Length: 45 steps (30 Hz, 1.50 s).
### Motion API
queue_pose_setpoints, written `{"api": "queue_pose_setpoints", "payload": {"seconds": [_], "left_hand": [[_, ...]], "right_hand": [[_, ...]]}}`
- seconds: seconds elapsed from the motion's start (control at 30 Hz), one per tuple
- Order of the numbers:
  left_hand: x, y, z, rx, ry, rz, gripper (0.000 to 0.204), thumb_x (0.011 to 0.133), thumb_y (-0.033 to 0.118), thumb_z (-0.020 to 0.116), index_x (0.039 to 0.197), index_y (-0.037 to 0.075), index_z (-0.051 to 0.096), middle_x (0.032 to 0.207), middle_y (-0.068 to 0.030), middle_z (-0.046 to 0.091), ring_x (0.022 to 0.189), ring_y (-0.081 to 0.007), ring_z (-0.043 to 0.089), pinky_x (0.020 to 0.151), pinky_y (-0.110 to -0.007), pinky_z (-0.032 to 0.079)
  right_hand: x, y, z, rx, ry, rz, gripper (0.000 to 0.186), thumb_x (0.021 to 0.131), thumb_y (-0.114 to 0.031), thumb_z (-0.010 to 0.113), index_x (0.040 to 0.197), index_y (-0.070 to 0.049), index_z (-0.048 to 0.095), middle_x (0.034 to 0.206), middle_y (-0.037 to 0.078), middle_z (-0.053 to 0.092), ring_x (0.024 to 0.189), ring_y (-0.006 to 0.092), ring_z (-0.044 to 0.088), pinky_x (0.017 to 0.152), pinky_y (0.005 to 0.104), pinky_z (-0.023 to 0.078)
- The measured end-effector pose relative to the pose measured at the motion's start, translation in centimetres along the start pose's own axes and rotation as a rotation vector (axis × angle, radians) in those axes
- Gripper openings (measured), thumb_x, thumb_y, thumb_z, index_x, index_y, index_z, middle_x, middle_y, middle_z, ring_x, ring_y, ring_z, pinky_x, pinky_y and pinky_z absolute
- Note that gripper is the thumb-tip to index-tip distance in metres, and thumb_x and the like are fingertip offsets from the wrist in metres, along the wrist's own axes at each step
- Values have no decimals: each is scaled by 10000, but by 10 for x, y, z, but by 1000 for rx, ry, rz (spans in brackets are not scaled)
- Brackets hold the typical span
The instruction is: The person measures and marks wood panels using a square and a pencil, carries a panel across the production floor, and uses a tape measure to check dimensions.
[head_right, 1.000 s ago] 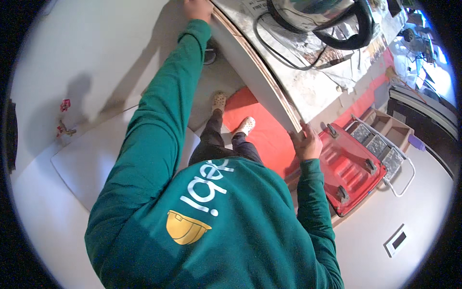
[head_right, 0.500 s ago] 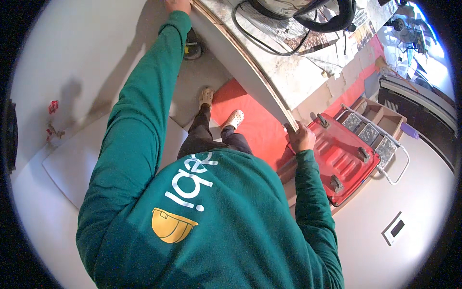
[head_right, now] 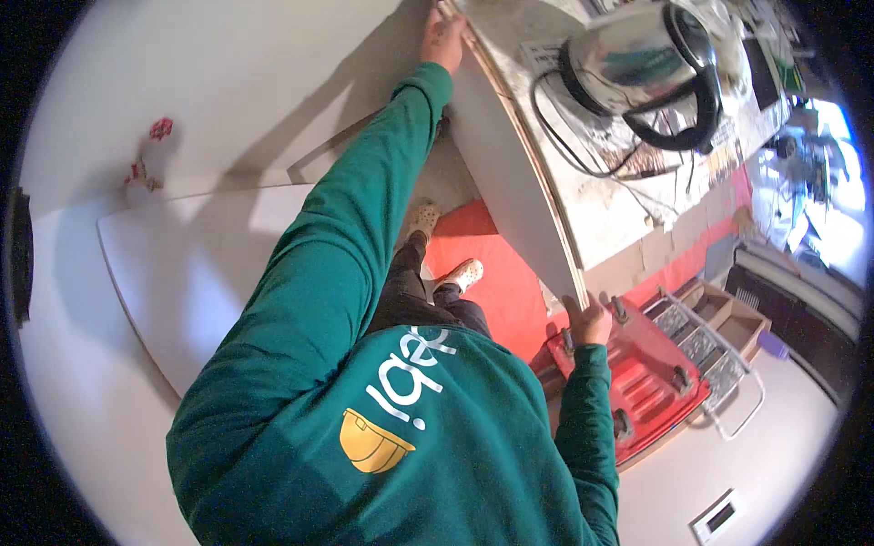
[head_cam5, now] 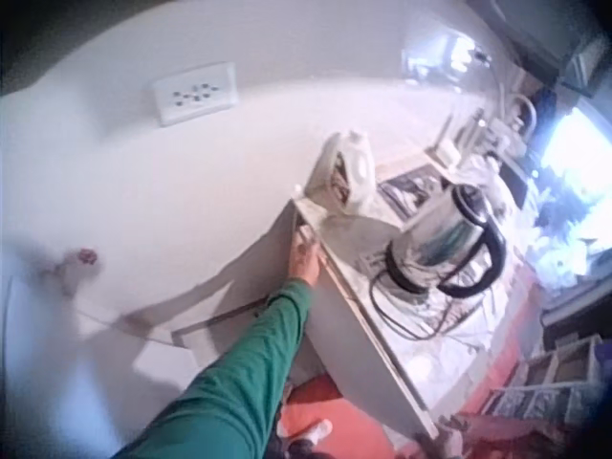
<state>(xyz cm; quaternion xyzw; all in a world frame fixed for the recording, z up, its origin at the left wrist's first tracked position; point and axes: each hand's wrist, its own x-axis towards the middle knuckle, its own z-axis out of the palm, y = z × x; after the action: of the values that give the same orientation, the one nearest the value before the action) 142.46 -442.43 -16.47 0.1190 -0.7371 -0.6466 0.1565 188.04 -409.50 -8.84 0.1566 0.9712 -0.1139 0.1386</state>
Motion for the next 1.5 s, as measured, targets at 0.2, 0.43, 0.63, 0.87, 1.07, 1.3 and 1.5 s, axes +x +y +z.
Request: {"api": "queue_pose_setpoints", "payload": {"seconds": [0.2,0.43,0.63,0.87,1.07,1.3,1.5], "left_hand": [[23,-26,-53,62,-337,-12,868,919,565,590,1552,22,351,1539,-241,440,1415,-372,444,1161,-382,359],[11,1,-70,31,-422,-148,910,914,564,639,1555,-5,331,1508,-244,483,1394,-339,486,1146,-380,384],[19,7,-60,59,-425,-116,994,883,638,651,1518,-67,354,1477,-292,484,1363,-371,501,1124,-407,407],[23,-10,-47,39,-339,-105,953,877,607,685,1481,-77,411,1427,-284,527,1280,-362,562,1089,-402,431],[49,-36,-55,38,-492,-184,967,826,631,708,1466,-45,445,1372,-278,579,1305,-353,550,1089,-411,424],[64,-16,-36,65,-501,-70,840,949,743,391,1280,6,620,1315,-226,632,1239,-378,572,1066,-435,411],[64,-21,-19,-27,-352,-122,870,954,749,397,1269,-29,628,1239,-235,664,1204,-352,606,1037,-437,435]], "right_hand": [[7,-20,-9,45,-89,135,448,846,-417,733,1085,-38,734,915,256,714,894,425,703,779,479,539],[9,0,2,-14,-22,2,466,857,-452,722,1052,-29,739,880,268,703,859,435,701,747,502,535],[6,4,3,72,-74,70,414,867,-380,746,1044,-7,709,936,259,668,947,468,649,808,520,518],[10,14,8,5,-103,84,441,876,-394,744,1101,-17,707,1064,292,682,1052,456,650,854,498,529],[13,-17,-9,41,-139,116,395,878,-367,751,1079,-28,721,950,232,725,912,408,709,786,455,556],[2,-36,-17,-4,-32,71,393,891,-377,734,1053,-20,710,1012,237,704,917,434,684,757,491,534],[-1,-14,4,97,-6,79,405,869,-398,757,1088,-58,732,853,213,706,793,404,700,674,467,548]]}}
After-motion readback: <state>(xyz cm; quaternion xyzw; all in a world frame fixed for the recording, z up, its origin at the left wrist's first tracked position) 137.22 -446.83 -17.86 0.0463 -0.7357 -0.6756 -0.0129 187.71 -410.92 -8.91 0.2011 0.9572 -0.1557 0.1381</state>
